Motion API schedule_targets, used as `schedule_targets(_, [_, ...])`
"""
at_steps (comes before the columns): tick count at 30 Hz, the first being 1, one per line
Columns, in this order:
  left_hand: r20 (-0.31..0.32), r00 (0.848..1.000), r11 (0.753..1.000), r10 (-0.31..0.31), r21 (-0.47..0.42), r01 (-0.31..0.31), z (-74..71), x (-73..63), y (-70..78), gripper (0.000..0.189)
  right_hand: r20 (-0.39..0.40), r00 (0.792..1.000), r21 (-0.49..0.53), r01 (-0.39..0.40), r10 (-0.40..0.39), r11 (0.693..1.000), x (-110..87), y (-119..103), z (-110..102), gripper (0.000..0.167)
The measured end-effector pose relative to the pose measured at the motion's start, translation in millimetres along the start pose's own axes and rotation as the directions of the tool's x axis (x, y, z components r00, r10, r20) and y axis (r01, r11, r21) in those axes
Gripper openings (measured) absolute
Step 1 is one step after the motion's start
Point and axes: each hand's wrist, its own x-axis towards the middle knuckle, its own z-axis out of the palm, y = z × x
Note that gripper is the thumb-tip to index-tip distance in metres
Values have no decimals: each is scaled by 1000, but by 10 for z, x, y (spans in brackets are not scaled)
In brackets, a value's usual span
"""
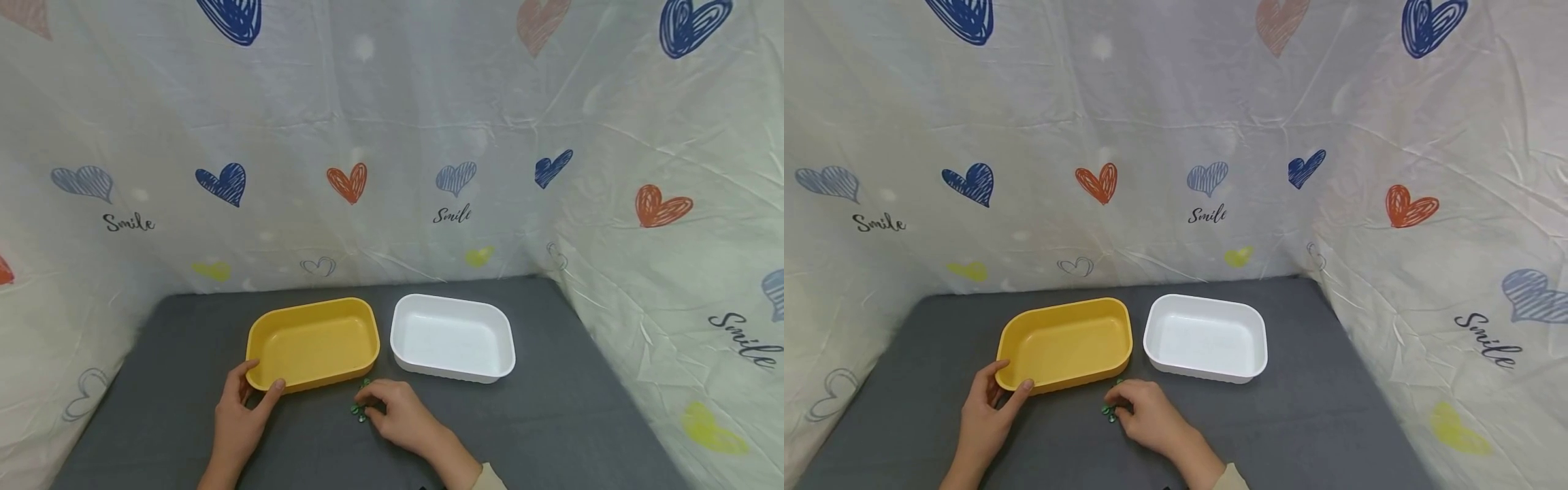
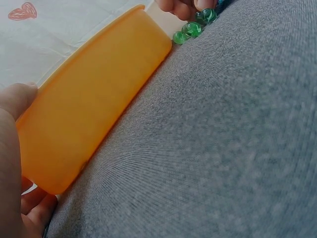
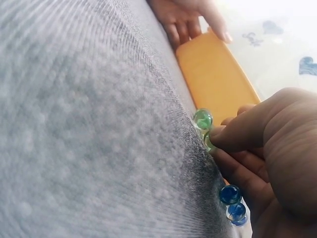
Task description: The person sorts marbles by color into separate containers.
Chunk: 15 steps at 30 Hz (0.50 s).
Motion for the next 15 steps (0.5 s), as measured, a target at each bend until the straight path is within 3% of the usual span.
schedule_targets(15, [-3, 1000, 1000, 7, 27, -6, -9, -7, -2, 72, -98, 994, 37, -40, 43, 999, 3, -49, -7, 27])
